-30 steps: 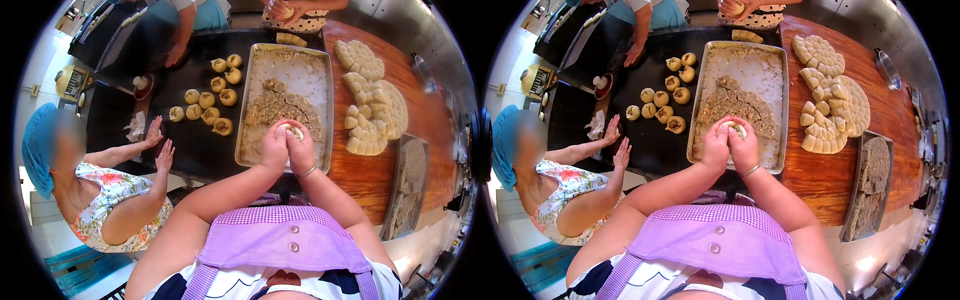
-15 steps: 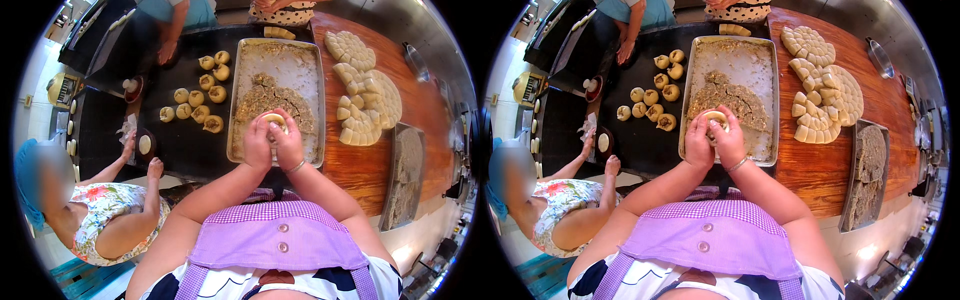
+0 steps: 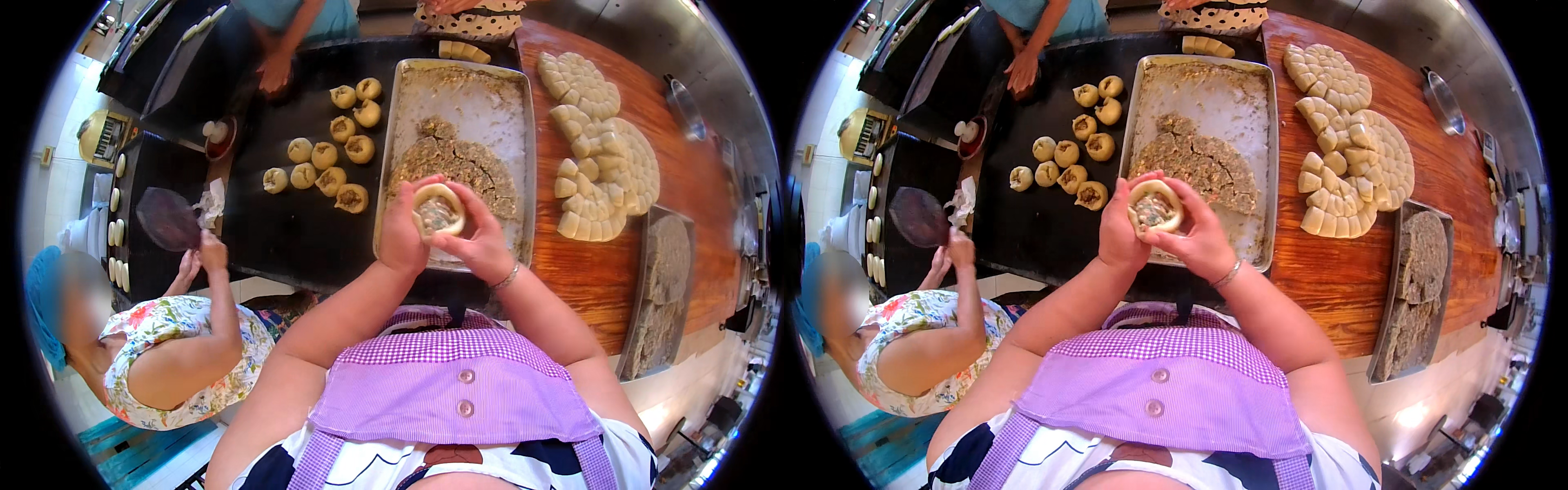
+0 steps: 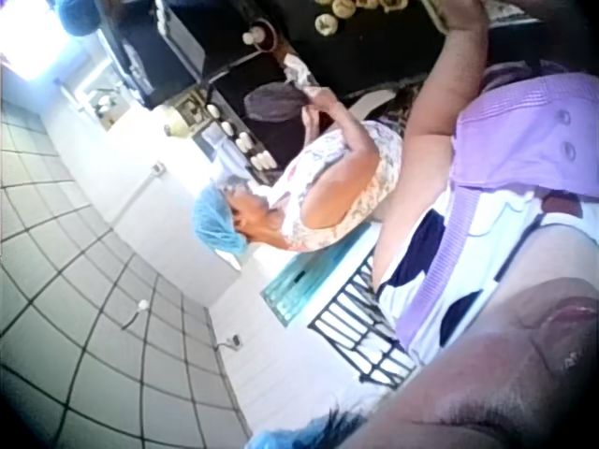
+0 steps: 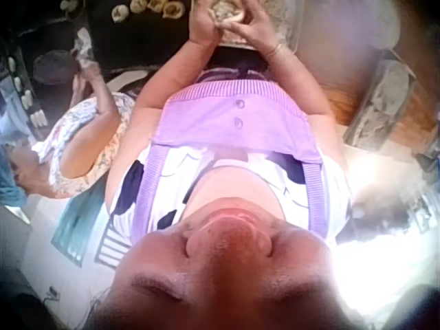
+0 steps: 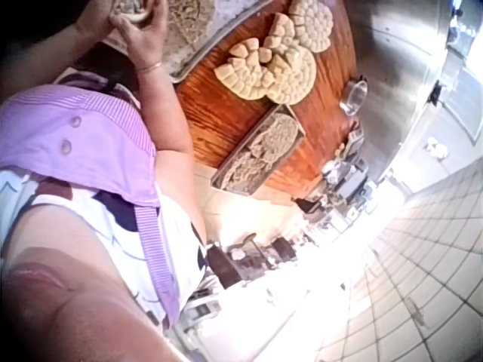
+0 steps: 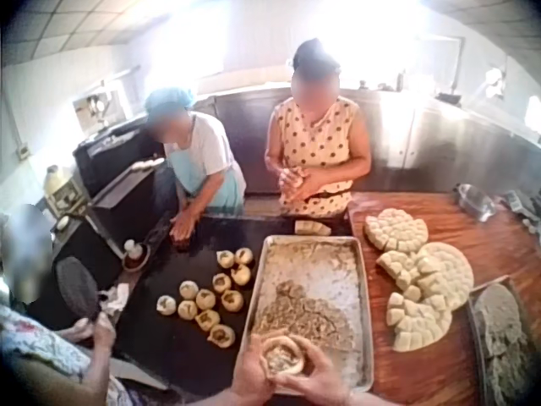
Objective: The person flattens a piece of dough by hand, places a portion of filling from a tray into the center, and seals the dough into a ball before setting it on the table.
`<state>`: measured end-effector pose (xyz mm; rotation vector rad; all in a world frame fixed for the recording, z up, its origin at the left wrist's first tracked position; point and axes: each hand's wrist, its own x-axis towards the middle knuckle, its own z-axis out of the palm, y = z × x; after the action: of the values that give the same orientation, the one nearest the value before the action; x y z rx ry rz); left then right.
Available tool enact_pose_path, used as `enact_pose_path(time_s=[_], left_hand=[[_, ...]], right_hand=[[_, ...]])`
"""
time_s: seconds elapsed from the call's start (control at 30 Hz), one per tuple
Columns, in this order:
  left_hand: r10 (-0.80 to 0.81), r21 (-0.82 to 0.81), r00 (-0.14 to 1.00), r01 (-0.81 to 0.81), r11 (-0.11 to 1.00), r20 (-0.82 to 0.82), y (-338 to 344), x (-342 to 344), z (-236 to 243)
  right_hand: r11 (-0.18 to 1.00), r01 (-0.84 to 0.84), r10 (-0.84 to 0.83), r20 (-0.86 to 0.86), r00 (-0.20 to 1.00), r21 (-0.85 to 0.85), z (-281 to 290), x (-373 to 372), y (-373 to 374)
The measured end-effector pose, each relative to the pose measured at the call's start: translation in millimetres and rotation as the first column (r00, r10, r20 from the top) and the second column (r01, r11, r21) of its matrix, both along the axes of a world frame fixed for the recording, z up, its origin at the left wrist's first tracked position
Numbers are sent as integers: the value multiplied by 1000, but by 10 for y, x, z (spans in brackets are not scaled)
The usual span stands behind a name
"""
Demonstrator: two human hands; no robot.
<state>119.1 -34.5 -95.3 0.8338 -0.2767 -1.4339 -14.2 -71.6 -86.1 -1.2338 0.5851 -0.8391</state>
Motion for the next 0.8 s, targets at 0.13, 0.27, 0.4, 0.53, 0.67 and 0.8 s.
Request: enact_pose_path(time_s=[0.13,0.27,0.4,0.53,0.67,0.8], left_hand=[[44,60,990,-52,997,134,45,-191,-16],[16,51,907,-41,998,422,27,-242,56],[-8,-13,978,11,1000,209,59,-169,-29],[-134,-115,824,235,965,551,184,-165,4],[162,-281,617,101,954,770,182,-247,-131],[194,-306,638,69,949,746,196,-259,-165]], right_hand=[[998,17,-17,-7,1000,-61,-168,-68,11],[991,116,-113,-55,992,62,-186,-27,120],[955,237,-241,2,971,178,-178,-19,102],[929,312,-320,7,947,201,-172,4,98],[900,414,-417,-9,909,134,-208,114,233],[899,436,-437,20,899,21,-332,148,274]])
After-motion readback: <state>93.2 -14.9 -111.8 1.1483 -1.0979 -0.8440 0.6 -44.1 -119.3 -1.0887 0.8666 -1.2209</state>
